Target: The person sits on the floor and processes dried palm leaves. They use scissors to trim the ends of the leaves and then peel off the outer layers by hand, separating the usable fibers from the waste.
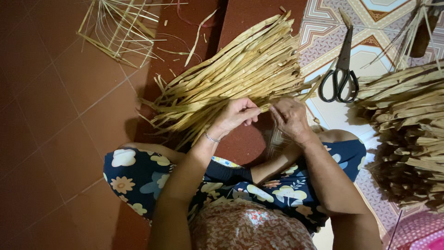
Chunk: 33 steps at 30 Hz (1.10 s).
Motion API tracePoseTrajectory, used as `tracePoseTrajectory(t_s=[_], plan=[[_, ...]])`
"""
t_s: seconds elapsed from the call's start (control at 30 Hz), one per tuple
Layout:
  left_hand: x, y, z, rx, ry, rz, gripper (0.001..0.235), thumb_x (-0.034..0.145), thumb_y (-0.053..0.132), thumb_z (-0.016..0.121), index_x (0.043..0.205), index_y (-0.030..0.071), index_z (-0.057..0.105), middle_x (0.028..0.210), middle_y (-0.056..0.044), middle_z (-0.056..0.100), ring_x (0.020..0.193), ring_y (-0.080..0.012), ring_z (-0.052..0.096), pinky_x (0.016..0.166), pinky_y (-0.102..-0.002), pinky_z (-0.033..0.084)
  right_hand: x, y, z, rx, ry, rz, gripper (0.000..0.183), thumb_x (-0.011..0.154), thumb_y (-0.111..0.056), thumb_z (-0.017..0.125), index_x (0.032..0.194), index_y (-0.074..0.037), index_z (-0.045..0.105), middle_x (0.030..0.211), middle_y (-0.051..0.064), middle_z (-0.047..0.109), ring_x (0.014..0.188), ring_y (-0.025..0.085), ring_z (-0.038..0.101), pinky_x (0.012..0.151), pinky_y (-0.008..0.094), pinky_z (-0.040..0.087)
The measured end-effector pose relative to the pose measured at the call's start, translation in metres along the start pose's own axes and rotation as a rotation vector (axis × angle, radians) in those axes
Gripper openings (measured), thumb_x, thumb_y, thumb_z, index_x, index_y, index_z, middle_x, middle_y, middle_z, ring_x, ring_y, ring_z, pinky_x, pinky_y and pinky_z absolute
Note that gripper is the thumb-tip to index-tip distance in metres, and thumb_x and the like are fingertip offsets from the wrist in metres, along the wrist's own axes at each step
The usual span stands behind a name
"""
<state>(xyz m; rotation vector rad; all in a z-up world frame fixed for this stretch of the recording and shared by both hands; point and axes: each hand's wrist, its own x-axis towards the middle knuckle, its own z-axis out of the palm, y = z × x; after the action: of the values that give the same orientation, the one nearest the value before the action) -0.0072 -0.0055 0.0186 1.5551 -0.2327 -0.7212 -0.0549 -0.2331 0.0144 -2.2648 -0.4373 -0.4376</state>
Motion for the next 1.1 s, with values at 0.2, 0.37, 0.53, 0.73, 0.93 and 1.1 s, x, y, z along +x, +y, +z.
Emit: tracePoseTrajectory(t_s=[0.2, 0.37, 0.53, 0.73, 0.93, 1.1], plan=[[0.003, -0.004, 0.011, -0.095, -0.072, 0.084, 0.038, 0.091, 0.01, 0.075, 0.126, 0.0, 0.064, 0.108, -0.011, 0.072, 0.095, -0.0138, 0.067, 0.085, -0.027, 0.057, -0.001, 0.002, 0.002, -0.023, -0.016, -0.037, 0.02, 0.089, -0.003, 0.079, 0.078, -0.003, 0.062, 0.071, 0.014, 0.059, 0.066, 0.03, 0.061, 0.064, 0.041, 0.048], [0.005, -0.015, 0.026, 0.211, 0.038, 0.284, 0.039, 0.093, 0.012, 0.078, 0.128, -0.001, 0.068, 0.115, -0.012, 0.076, 0.102, -0.0152, 0.071, 0.093, -0.029, 0.058, -0.001, 0.003, 0.002, -0.051, -0.005, -0.098, 0.016, 0.082, -0.001, 0.079, 0.083, -0.004, 0.064, 0.075, 0.013, 0.059, 0.072, 0.033, 0.062, 0.068, 0.043, 0.047], [0.005, -0.03, 0.038, 0.29, 0.161, 0.277, 0.032, 0.095, 0.011, 0.074, 0.124, -0.002, 0.07, 0.107, -0.013, 0.079, 0.095, -0.0143, 0.072, 0.087, -0.028, 0.058, -0.003, 0.003, 0.002, -0.016, 0.016, -0.123, 0.021, 0.075, -0.002, 0.078, 0.092, -0.003, 0.065, 0.081, 0.014, 0.062, 0.077, 0.035, 0.062, 0.072, 0.043, 0.047], [0.015, -0.052, 0.049, 0.125, 0.253, 0.295, 0.019, 0.098, 0.008, 0.066, 0.114, -0.002, 0.068, 0.103, -0.011, 0.077, 0.093, -0.0148, 0.071, 0.084, -0.027, 0.058, -0.009, 0.011, 0.013, -0.068, -0.012, -0.08, 0.019, 0.076, -0.002, 0.079, 0.082, -0.006, 0.062, 0.07, 0.012, 0.056, 0.068, 0.032, 0.059, 0.072, 0.043, 0.048], [0.026, -0.053, 0.027, 0.26, 0.236, 0.187, 0.009, 0.1, 0.009, 0.065, 0.102, 0.004, 0.072, 0.087, -0.005, 0.075, 0.075, -0.0124, 0.071, 0.067, -0.024, 0.06, -0.011, 0.012, 0.021, -0.052, -0.135, -0.011, 0.016, 0.092, -0.018, 0.079, 0.094, -0.008, 0.066, 0.082, 0.011, 0.064, 0.08, 0.031, 0.061, 0.079, 0.045, 0.048], [0.011, -0.023, -0.035, 0.089, 0.152, 0.163, 0.013, 0.098, 0.001, 0.064, 0.107, 0.003, 0.073, 0.093, -0.008, 0.076, 0.082, -0.012, 0.072, 0.074, -0.023, 0.062, -0.005, 0.036, 0.002, -0.451, -0.113, -0.167, 0.062, 0.077, -0.051, 0.075, 0.13, -0.02, 0.073, 0.112, 0.004, 0.077, 0.112, 0.028, 0.063, 0.1, 0.058, 0.042]])
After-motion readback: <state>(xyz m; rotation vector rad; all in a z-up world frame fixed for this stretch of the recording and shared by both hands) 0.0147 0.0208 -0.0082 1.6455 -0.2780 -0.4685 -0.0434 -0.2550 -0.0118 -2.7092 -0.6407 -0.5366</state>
